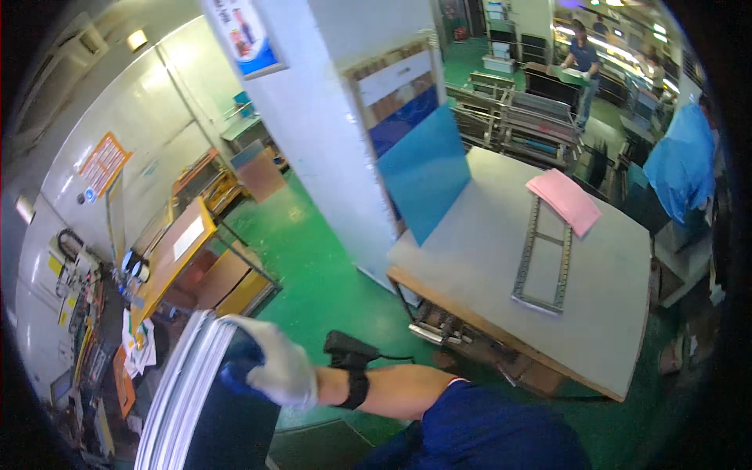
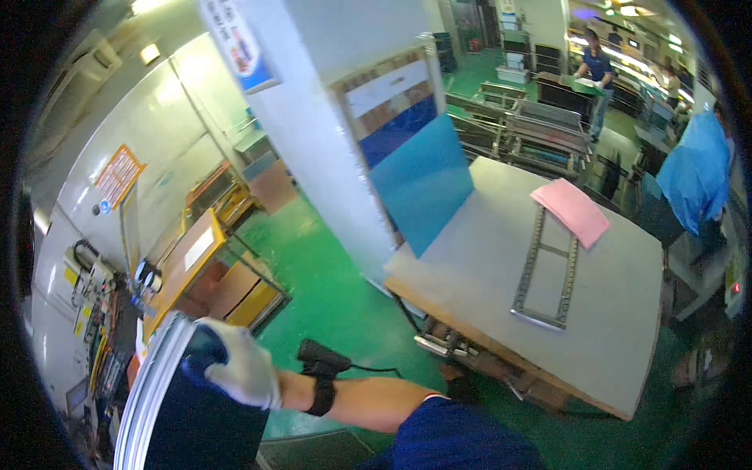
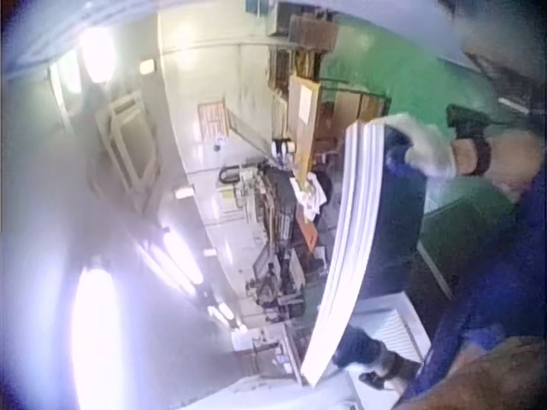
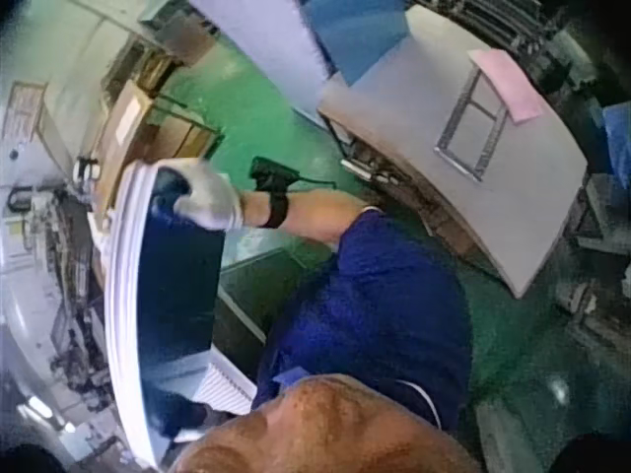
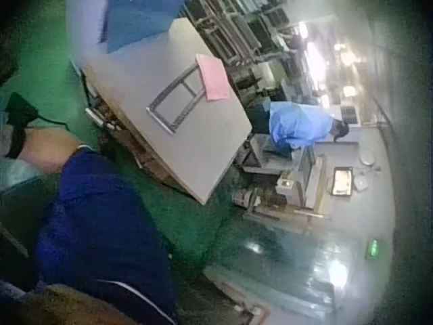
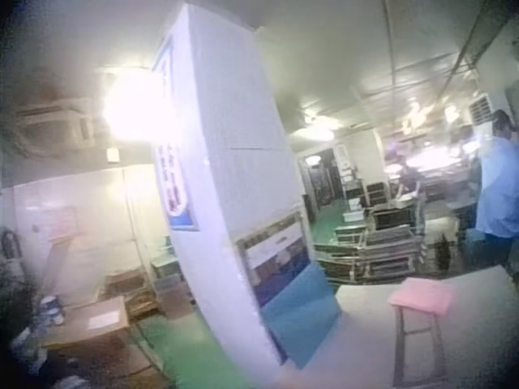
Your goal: Collecting stacked blue panels from a conveyor belt and transporting them to a different workstation.
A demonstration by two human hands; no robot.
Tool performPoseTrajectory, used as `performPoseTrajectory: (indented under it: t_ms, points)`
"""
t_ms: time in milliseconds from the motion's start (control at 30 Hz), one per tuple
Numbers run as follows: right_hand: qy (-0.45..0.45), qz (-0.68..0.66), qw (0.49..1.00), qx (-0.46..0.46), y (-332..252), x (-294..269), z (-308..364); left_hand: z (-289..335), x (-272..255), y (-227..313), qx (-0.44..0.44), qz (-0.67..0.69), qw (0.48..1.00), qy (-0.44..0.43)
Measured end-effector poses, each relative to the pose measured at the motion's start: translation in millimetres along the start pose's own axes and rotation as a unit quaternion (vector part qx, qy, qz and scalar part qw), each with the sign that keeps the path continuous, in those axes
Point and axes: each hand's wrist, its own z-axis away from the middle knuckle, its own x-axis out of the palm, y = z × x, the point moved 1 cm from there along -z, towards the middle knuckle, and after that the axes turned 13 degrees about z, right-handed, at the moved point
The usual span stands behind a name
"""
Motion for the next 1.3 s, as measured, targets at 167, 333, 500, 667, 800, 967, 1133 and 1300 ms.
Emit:
performPoseTrajectory:
  t_ms: [167, 333, 500, 667, 800, 967, 1133, 1300]
  points:
    - [0.239, 0.157, 0.958, -0.032, 63, -180, 19, 52, 104, -47, -0.045, -0.066, 0.988, -0.133]
    - [0.353, 0.142, 0.924, -0.048, 109, -378, 54, 113, 205, -84, -0.059, -0.096, 0.945, -0.308]
    - [0.359, -0.080, 0.930, -0.011, 61, -514, 65, 248, 400, 97, 0.056, 0.123, 0.852, -0.507]
    - [0.378, 0.098, 0.919, -0.058, 7, -583, 41, 328, 515, 225, 0.109, 0.280, 0.729, -0.615]
    - [0.294, 0.130, 0.945, -0.059, 12, -647, 31, 345, 562, 226, 0.232, 0.247, 0.693, -0.636]
    - [0.299, 0.011, 0.951, -0.080, 30, -686, 2, 364, 592, 230, 0.185, 0.228, 0.711, -0.639]
    - [0.343, 0.035, 0.939, -0.002, 68, -734, -27, 378, 621, 236, 0.314, 0.158, 0.710, -0.610]
    - [0.341, 0.033, 0.939, 0.034, 120, -780, -25, 381, 636, 197, 0.221, 0.111, 0.748, -0.616]
